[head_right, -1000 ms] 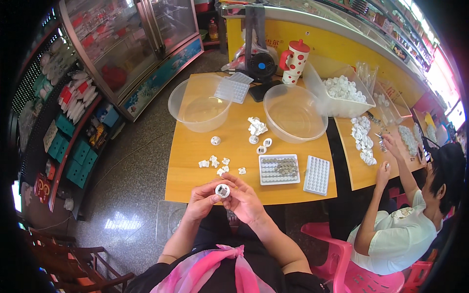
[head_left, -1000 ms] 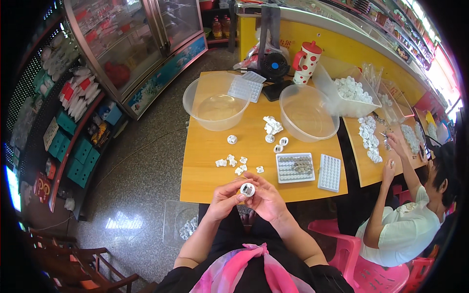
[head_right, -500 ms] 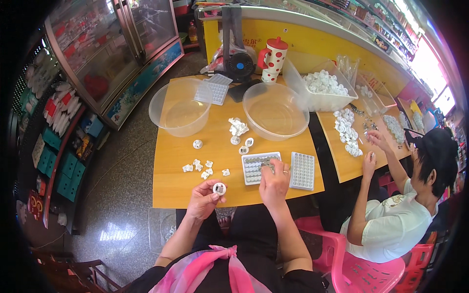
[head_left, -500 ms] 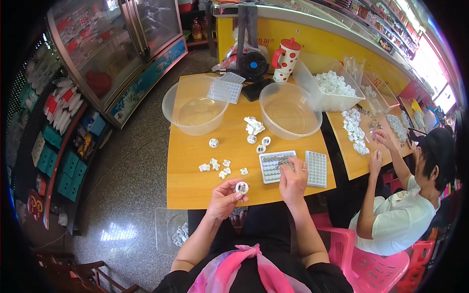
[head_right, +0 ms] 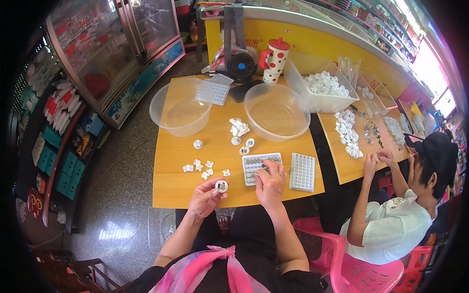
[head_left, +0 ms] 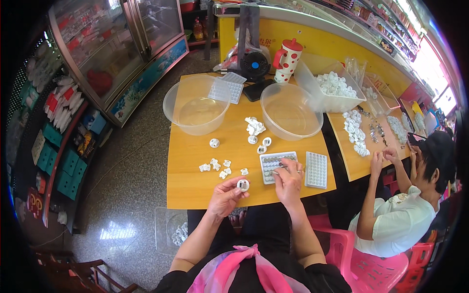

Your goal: The person assembles small light modules by inserting batteries and electronic components from a tray into plastic housings by hand and testing the lights.

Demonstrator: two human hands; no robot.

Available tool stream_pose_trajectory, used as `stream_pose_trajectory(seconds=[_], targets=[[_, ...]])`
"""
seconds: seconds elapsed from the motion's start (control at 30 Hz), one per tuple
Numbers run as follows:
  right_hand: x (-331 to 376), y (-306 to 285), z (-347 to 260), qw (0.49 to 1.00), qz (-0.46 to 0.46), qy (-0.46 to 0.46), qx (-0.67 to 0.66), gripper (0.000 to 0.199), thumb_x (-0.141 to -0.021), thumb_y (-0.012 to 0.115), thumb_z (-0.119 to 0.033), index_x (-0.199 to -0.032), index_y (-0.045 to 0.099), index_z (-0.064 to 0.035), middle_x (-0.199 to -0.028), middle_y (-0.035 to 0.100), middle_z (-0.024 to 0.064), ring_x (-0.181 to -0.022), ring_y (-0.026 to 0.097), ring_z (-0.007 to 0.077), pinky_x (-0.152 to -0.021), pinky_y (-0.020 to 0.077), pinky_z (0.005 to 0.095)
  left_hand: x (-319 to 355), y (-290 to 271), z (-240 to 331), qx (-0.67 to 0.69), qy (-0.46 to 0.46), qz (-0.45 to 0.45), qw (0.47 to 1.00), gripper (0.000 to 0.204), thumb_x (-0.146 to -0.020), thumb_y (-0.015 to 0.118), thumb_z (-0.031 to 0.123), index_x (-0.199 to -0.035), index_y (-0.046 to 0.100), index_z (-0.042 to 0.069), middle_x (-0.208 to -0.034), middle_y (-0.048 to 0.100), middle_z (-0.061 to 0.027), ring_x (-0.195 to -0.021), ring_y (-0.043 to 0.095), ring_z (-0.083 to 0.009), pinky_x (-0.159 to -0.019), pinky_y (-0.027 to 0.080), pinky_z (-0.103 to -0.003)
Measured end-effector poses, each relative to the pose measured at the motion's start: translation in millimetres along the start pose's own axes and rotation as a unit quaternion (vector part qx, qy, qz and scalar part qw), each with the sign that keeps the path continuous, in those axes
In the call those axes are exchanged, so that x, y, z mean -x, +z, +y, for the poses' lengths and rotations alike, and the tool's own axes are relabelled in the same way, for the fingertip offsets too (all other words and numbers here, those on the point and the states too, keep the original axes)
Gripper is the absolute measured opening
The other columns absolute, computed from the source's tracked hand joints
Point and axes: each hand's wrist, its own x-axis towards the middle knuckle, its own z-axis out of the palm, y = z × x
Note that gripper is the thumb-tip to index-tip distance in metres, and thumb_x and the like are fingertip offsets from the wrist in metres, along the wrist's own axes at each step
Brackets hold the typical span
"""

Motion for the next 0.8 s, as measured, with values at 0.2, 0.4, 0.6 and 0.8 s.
stream_pose_trajectory(seconds=[0.2, 0.4, 0.6, 0.8], targets=[[-6, -1, -8, 0.998, -0.035, -0.045, 0.019, 0.014, -0.066, 0.071, -0.006, -0.079, 0.067, -0.0061, -0.112, 0.056, 0.0136, -0.109, 0.049, 0.034, -0.087, 0.0352, 0.0438, 1, 2, 2, 0.021, 0.005, -0.001, 1.0, 0.03, -0.093, 0.052, 0.007, -0.121, 0.055, -0.003, -0.111, 0.063, -0.0151, -0.086, 0.065, -0.0213, -0.078, 0.05, -0.03], [-7, 8, -5, 0.994, -0.038, -0.061, 0.077, 0.009, -0.07, 0.067, -0.004, -0.077, 0.061, -0.0019, -0.114, 0.056, 0.0142, -0.11, 0.049, 0.0336, -0.088, 0.0351, 0.0445, 0, 2, -1, 0.028, -0.001, -0.003, 1.0, 0.029, -0.093, 0.053, 0.007, -0.12, 0.056, -0.002, -0.11, 0.063, -0.0142, -0.086, 0.065, -0.0208, -0.078, 0.05, -0.03], [-1, 5, -39, 0.995, 0.018, -0.091, -0.047, 0.007, -0.073, 0.062, -0.002, -0.079, 0.059, -0.0024, -0.11, 0.058, 0.0128, -0.106, 0.052, 0.0347, -0.087, 0.0369, 0.0437, -2, -2, -2, 0.027, -0.012, 0.011, 1.0, 0.03, -0.091, 0.055, 0.008, -0.119, 0.056, -0.004, -0.109, 0.063, -0.0177, -0.084, 0.065, -0.022, -0.076, 0.052, -0.031], [6, 8, -9, 0.997, 0.057, -0.035, -0.043, 0.009, -0.071, 0.064, -0.002, -0.08, 0.063, -0.004, -0.106, 0.059, 0.0119, -0.102, 0.053, 0.0345, -0.085, 0.038, 0.044, -2, 0, 0, 0.023, -0.013, 0.007, 1.0, 0.029, -0.093, 0.053, 0.006, -0.12, 0.056, -0.003, -0.108, 0.063, -0.0144, -0.084, 0.065, -0.021, -0.076, 0.05, -0.029]])
